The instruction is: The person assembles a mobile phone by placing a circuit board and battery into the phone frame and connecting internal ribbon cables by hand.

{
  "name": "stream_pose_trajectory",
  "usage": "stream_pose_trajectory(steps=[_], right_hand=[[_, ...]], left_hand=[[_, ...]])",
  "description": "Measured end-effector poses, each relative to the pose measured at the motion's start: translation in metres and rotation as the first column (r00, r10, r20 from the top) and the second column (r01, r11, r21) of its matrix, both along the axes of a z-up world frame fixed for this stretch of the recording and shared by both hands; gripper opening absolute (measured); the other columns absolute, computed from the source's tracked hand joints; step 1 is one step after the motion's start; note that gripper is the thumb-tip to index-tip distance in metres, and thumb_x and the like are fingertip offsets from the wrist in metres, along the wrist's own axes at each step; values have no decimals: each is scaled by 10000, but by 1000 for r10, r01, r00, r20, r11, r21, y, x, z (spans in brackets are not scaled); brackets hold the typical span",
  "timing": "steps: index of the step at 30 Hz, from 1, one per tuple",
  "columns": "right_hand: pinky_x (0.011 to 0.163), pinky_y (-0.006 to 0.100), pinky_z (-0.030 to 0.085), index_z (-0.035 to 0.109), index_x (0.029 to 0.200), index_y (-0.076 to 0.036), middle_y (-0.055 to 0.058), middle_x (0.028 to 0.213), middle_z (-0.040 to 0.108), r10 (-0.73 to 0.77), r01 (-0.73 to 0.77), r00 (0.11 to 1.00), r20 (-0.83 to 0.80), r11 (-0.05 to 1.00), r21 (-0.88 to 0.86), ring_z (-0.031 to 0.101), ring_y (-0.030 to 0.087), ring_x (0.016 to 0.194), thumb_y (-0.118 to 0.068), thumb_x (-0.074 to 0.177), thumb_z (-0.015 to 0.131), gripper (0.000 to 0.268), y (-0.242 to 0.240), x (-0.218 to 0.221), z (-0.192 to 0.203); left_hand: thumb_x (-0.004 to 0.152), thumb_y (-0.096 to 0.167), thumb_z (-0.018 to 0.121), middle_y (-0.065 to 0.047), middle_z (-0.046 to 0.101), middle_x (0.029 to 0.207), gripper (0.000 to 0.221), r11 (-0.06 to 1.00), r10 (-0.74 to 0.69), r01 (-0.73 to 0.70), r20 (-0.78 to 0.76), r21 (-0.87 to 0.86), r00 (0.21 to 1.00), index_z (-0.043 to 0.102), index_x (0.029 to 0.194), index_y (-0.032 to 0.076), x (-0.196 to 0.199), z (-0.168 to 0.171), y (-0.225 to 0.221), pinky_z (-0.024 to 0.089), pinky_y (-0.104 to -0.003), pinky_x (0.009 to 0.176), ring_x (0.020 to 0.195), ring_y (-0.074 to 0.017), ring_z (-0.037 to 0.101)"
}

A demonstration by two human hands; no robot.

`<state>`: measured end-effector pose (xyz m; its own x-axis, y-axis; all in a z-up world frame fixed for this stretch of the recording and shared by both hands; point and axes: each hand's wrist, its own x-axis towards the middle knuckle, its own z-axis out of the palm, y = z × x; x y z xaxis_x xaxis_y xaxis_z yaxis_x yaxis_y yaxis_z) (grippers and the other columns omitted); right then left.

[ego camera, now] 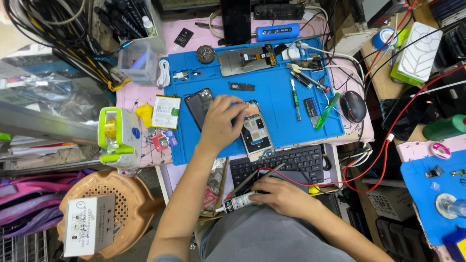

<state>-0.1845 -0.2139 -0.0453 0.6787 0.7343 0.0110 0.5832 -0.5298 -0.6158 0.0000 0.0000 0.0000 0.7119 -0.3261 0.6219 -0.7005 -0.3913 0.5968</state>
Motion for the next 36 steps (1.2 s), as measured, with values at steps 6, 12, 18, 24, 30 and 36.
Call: stream_pose_trajectory(steps=[6, 12, 18, 24, 30, 36], right_hand=[[931, 416, 450, 750, 1178, -141, 55, 1067, 648, 123, -101, 974, 188, 987, -122, 575, 247, 1086, -132, 850, 622, 352, 22, 5, -2], [922, 408, 458, 733, 1112, -67, 53, 1057, 662, 136, -113, 979, 150, 981, -156, 575, 257, 1083, -114, 814, 646, 314, 22, 7, -7], [955, 426, 449, 723, 1113, -43, 86, 1202, 673, -15, 41, 967, 254, 994, -101, 569, 278, 1207, -103, 805, 646, 324, 11, 3, -5], [991, 460, 406, 720, 1135, -64, 123, 1337, 614, -7, 43, 957, 289, 992, -120, 540, 306, 1271, -141, 843, 657, 309, -1, -7, -4], [993, 436, 519, 734, 1115, -86, 89, 1234, 687, -166, 133, 954, 250, 981, 144, 633, 299, 1206, -39, 790, 694, 330, -25, -14, -20], [940, 414, 549, 706, 1131, -33, 142, 1184, 704, -778, 793, 554, 294, 601, 96, 660, 326, 1081, -61, 879, 692, 253, -72, -19, -3]], left_hand=[[907, -74, 681, -98, 715, 1030, 183, 958, 161, -145, 47, -249, 986, 735, 1043, 36, -4, 31, 11, 559, -344, 853, 966, -259, 691], [951, -59, 677, -104, 720, 1013, 140, 925, 201, -215, -77, -313, 977, 748, 1042, 20, -18, 55, 46, 545, -294, 777, 879, -185, 700], [844, 126, 755, -95, 682, 803, 83, 969, -136, 215, -456, 126, 879, 740, 897, 65, -111, 33, 58, 536, -377, 691, 750, -258, 682], [709, 253, 840, -149, 646, 1022, 402, 837, 25, 246, -483, 489, 875, 683, 1007, 33, -184, -40, 30, 533, -472, 730, 1016, -374, 636], [749, 273, 832, -110, 650, 1013, 342, 805, 73, 267, -535, 530, 842, 685, 987, 77, -188, -60, 27, 532, -463, 815, 1011, -343, 631], [751, 273, 829, -141, 645, 1034, 398, 737, 55, 374, -602, 563, 797, 657, 1021, 36, -174, -48, 20, 532, -474, 838, 1002, -361, 630]])
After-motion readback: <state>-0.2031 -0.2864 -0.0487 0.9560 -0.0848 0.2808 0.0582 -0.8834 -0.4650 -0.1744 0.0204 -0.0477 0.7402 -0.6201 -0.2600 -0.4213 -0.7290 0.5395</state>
